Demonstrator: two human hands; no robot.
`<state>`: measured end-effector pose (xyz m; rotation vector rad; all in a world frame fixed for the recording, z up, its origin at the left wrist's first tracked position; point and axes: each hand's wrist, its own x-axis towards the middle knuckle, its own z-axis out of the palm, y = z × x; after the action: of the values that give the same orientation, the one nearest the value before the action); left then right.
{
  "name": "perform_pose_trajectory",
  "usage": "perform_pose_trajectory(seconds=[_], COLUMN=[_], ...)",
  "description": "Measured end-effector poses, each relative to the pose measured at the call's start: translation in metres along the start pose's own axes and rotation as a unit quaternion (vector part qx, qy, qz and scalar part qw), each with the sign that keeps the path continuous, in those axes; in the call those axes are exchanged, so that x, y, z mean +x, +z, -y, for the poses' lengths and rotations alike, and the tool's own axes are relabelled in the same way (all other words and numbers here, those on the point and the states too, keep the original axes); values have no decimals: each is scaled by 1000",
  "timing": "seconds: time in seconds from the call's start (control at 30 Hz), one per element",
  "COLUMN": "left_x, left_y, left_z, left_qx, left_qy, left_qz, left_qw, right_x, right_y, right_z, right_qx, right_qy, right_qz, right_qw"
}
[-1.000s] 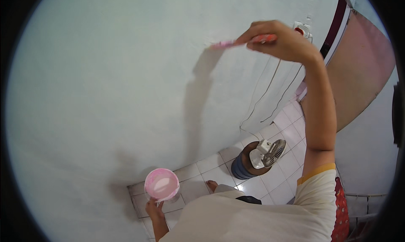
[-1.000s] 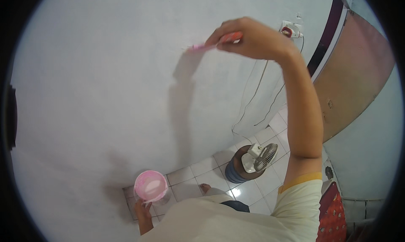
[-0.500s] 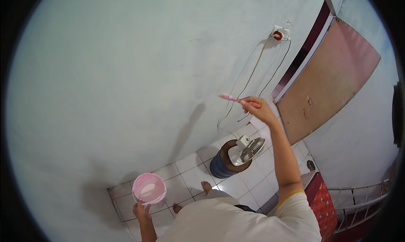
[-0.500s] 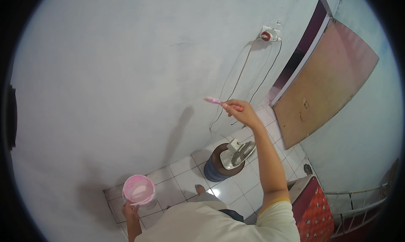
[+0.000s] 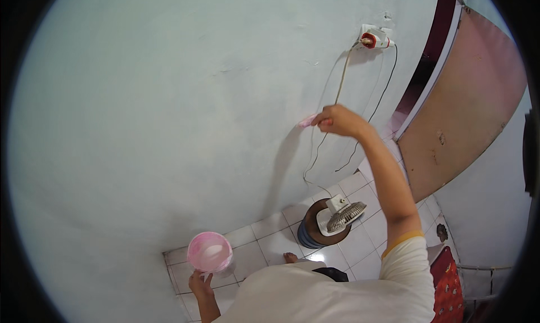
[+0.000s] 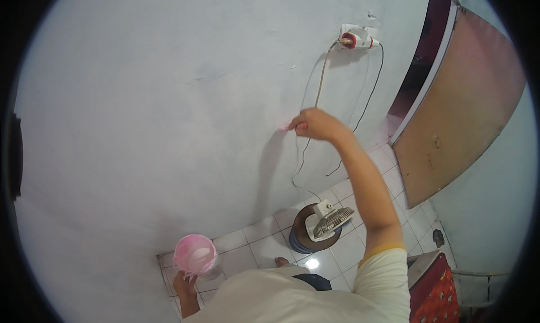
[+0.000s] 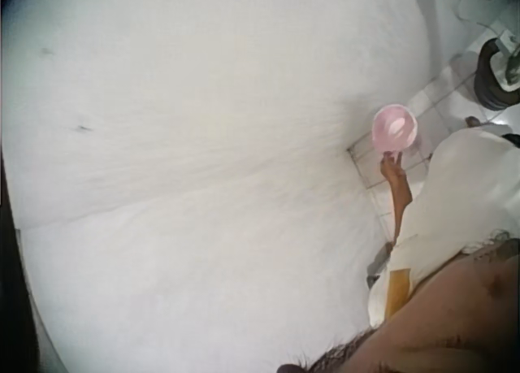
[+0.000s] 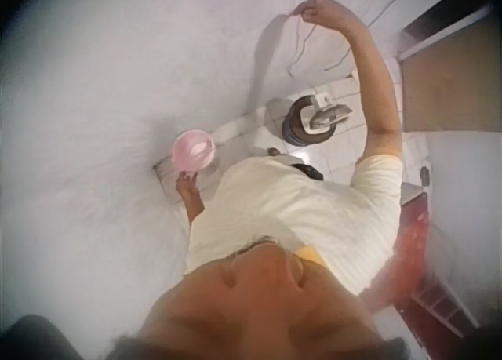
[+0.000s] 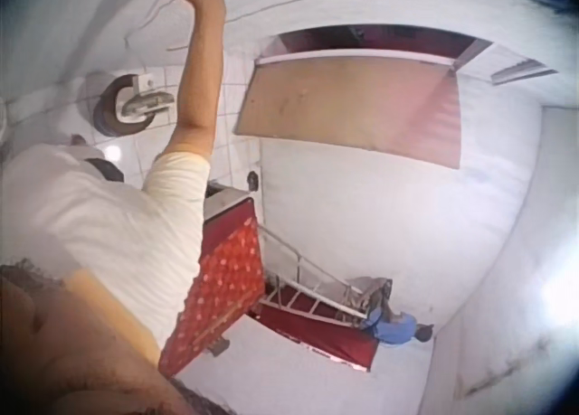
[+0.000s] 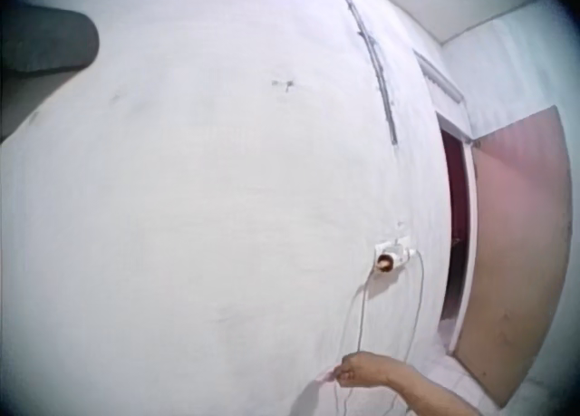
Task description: The person paints the interior walls and corners of a room using a brush dipped in a bucket of pink paint.
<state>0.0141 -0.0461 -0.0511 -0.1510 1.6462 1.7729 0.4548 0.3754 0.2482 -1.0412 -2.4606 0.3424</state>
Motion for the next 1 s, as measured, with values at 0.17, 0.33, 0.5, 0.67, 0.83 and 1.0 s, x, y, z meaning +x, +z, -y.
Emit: perform_pose_trajectory(seconds=[0.17, 0.33, 0.5, 0.67, 0.83, 1.0], left_x=[-24, -35, -46, -61, -60, -82], left_y=[19, 30, 45, 65, 70, 119], left_z=[2, 13, 11, 0, 4, -21], left_qx=[-10, -11, -3, 27, 60, 84], left_qy=[-9, -21, -11, -3, 10, 12], left_qz=[5, 12, 17, 31, 51, 122], left_qw=[1000, 1000, 1000, 999, 997, 989], right_x=[35, 29, 21, 23, -10, -42], right_y=[-96, -146, -123, -88, -91, -15], right_z=[37, 66, 51, 22, 75, 112], right_qx=[-6, -37, 11, 10, 39, 226], right_qy=[-13, -2, 55, 30, -36, 19], right_qz=[38, -31, 104, 49, -109, 22], right_qw=[999, 999, 993, 998, 993, 974])
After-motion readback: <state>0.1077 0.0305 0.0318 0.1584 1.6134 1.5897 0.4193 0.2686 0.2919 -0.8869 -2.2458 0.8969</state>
